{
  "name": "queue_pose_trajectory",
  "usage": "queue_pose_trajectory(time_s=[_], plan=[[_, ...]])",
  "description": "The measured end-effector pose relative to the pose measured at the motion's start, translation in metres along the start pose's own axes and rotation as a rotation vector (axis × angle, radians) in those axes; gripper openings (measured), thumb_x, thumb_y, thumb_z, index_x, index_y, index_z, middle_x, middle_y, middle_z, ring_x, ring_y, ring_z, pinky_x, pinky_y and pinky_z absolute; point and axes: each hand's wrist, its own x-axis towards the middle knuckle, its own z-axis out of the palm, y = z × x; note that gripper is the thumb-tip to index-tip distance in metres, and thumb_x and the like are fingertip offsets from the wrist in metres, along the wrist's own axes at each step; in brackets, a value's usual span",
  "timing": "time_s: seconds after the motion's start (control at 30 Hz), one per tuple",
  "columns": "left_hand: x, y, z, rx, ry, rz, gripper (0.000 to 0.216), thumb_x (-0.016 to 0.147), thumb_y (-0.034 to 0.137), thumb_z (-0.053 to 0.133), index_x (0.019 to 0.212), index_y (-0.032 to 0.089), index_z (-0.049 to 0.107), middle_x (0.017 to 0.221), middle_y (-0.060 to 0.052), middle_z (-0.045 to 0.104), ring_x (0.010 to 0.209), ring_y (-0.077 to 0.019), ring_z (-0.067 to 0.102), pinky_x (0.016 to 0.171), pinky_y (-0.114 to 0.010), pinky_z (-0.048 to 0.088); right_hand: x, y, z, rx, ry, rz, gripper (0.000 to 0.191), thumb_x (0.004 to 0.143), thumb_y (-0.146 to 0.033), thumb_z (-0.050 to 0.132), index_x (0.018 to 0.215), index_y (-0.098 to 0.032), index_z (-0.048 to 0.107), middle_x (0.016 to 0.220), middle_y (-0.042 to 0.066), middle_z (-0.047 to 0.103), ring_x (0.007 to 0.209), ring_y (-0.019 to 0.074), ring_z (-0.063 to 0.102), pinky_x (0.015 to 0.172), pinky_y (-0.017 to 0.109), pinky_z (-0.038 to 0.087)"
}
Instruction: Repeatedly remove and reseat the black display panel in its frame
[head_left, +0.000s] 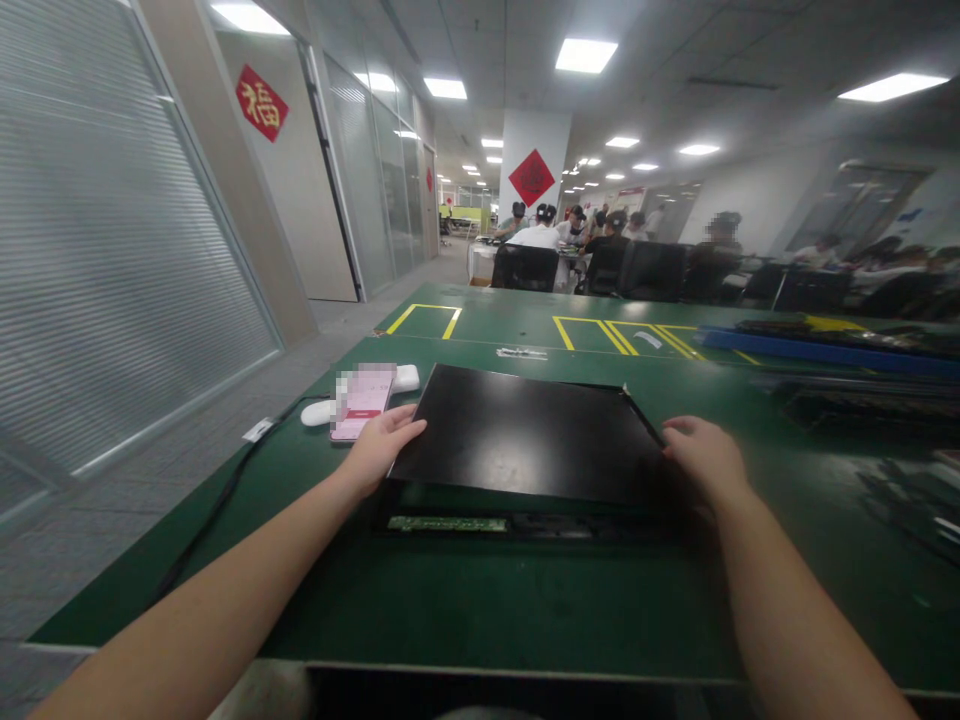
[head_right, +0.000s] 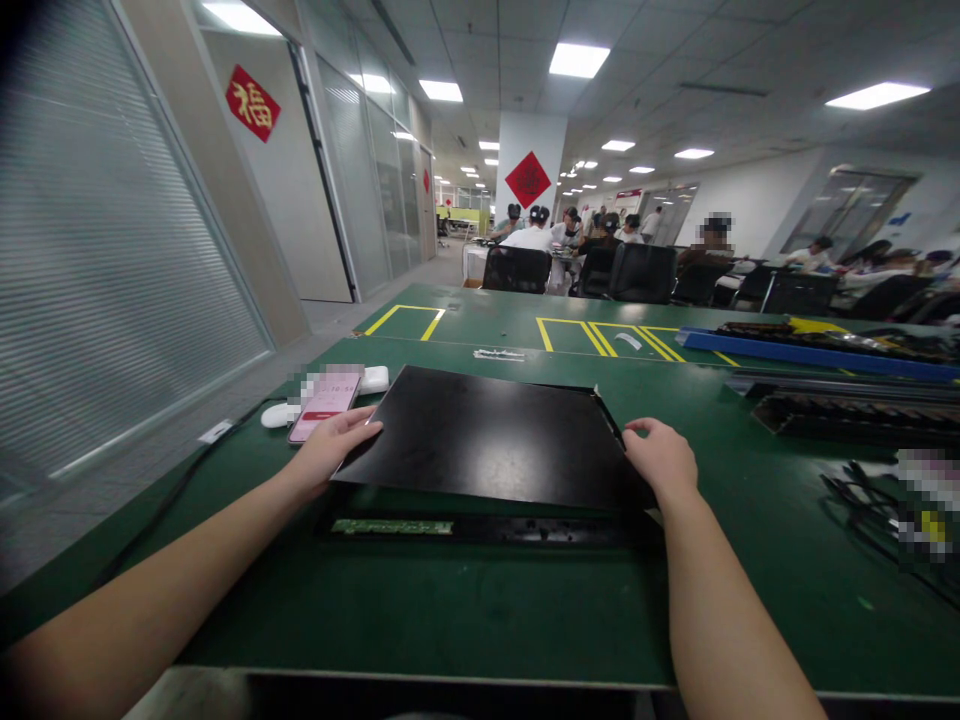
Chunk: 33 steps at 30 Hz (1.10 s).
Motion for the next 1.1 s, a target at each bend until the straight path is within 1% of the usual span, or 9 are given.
queue_pose_trajectory(time_s=[0.1,0.3,0.5,0.73,0.93,1.1], plan=[[0.0011,-0.0030,-0.0012,0.011,-0.017,0.012,0.038,0.071,0.019,0.079,0.108,0.015,0.071,0.097,-0.008,0.080,0.095,-0.0247,0.075,0.087,-0.032,0.059,0.0004,0.0008,-0.0005,-0.024,-0.019,0.012,0.039,0.080,-0.034,0.051,0.111,-0.025,0.071,0.078,0.005,0.075,0.087,0.0271,0.069,0.070,0.034,0.048],[0.0035,-0.0062,-0.0045,0.047,-0.040,0.017,0.046,0.069,0.025,0.082,0.112,0.015,0.069,0.100,-0.010,0.080,0.099,-0.0272,0.074,0.091,-0.037,0.058,0.0050,0.0072,0.0053,-0.060,0.040,-0.052,0.036,0.078,-0.037,0.054,0.103,-0.024,0.076,0.082,0.009,0.074,0.079,0.0254,0.069,0.071,0.034,0.051],[0.0042,-0.0083,-0.0060,0.066,-0.082,0.050,0.048,0.067,0.032,0.083,0.110,0.015,0.070,0.100,-0.010,0.080,0.096,-0.0282,0.075,0.091,-0.039,0.058,0.0071,0.0089,0.0066,-0.067,0.055,-0.093,0.031,0.075,-0.036,0.057,0.095,-0.024,0.078,0.077,0.008,0.074,0.077,0.0246,0.069,0.069,0.032,0.050],[0.0024,-0.0048,-0.0053,0.129,-0.090,0.047,0.045,0.069,0.033,0.082,0.110,0.018,0.072,0.097,-0.008,0.080,0.098,-0.0282,0.074,0.088,-0.037,0.058,0.0015,0.0021,-0.0009,-0.025,-0.016,-0.029,0.030,0.076,-0.034,0.056,0.096,-0.024,0.076,0.076,0.006,0.075,0.080,0.0266,0.069,0.066,0.033,0.047],[0.0034,-0.0046,-0.0061,0.119,-0.074,0.025,0.046,0.071,0.030,0.081,0.114,0.017,0.071,0.092,-0.007,0.081,0.090,-0.0266,0.076,0.082,-0.036,0.060,0.0036,0.0051,0.0005,0.002,-0.023,-0.009,0.031,0.077,-0.034,0.055,0.097,-0.023,0.076,0.076,0.006,0.075,0.077,0.0252,0.068,0.065,0.032,0.047],[0.0036,-0.0024,-0.0052,0.124,-0.061,0.008,0.044,0.073,0.026,0.080,0.114,0.015,0.070,0.088,-0.007,0.081,0.085,-0.0243,0.076,0.079,-0.033,0.060,0.0052,0.0078,0.0008,0.000,-0.018,-0.005,0.031,0.076,-0.033,0.054,0.096,-0.023,0.075,0.077,0.006,0.075,0.079,0.0252,0.068,0.065,0.032,0.046]])
